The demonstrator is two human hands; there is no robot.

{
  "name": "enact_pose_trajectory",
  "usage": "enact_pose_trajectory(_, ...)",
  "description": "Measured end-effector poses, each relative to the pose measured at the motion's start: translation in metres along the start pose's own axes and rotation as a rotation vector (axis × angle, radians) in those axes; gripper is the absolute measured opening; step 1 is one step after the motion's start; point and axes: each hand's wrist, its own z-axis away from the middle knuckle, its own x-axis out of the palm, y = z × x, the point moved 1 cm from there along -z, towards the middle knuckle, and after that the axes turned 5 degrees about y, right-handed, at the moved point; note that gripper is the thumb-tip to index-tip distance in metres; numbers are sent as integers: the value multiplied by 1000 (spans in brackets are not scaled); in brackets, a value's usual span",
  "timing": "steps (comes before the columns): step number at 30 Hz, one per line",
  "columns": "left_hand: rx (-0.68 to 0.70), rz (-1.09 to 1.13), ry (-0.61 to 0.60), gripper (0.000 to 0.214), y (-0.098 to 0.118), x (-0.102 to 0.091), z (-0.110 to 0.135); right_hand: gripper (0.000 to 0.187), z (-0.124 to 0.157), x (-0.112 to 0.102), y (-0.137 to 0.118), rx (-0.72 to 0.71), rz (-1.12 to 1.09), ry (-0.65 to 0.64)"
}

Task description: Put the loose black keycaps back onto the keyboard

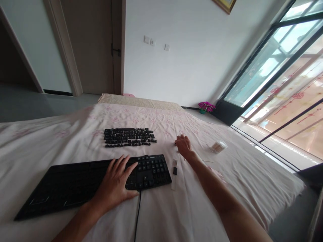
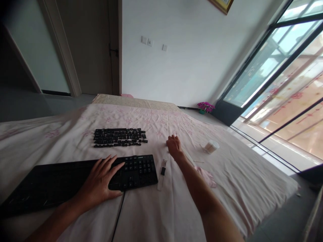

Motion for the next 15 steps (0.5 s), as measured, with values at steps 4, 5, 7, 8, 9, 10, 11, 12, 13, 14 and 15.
enact_pose_trajectory(4, -15, 13, -27, 92, 1, -4, -2, 16, 16, -19, -18, 29, -71, 57)
enact_pose_trajectory(5, -16, 15, -30, 92, 2, -5, -2, 19, 24, -27, -26, 32, -101, 84)
enact_pose_trajectory(7, -17, 13, -37, 90, 2, -6, -3, 20, 43, -43, -45, -5, -260, 170)
enact_pose_trajectory(8, -18, 12, -42, 90, 2, -6, -3, 20, 54, -50, -56, -44, -321, 176)
enact_pose_trajectory(9, -19, 11, -47, 90, 2, -6, -2, 20, 65, -57, -66, -73, -366, 177)
enact_pose_trajectory(10, -22, 11, -49, 90, 2, -6, -2, 20, 75, -62, -76, -94, -398, 166)
enact_pose_trajectory(11, -23, 11, -49, 89, 2, -6, -2, 19, 85, -65, -85, -108, -424, 161)
enact_pose_trajectory(12, -25, 12, -47, 89, 2, -5, -2, 18, 94, -67, -93, -112, -439, 165)
enact_pose_trajectory(13, -26, 14, -42, 89, 2, -5, -2, 18, 102, -67, -100, -124, -447, 161)
enact_pose_trajectory(14, -26, 16, -37, 88, 2, -5, -2, 18, 108, -67, -106, -136, -451, 159)
enact_pose_trajectory(15, -26, 18, -32, 87, 2, -5, -2, 18, 114, -66, -111, -149, -447, 158)
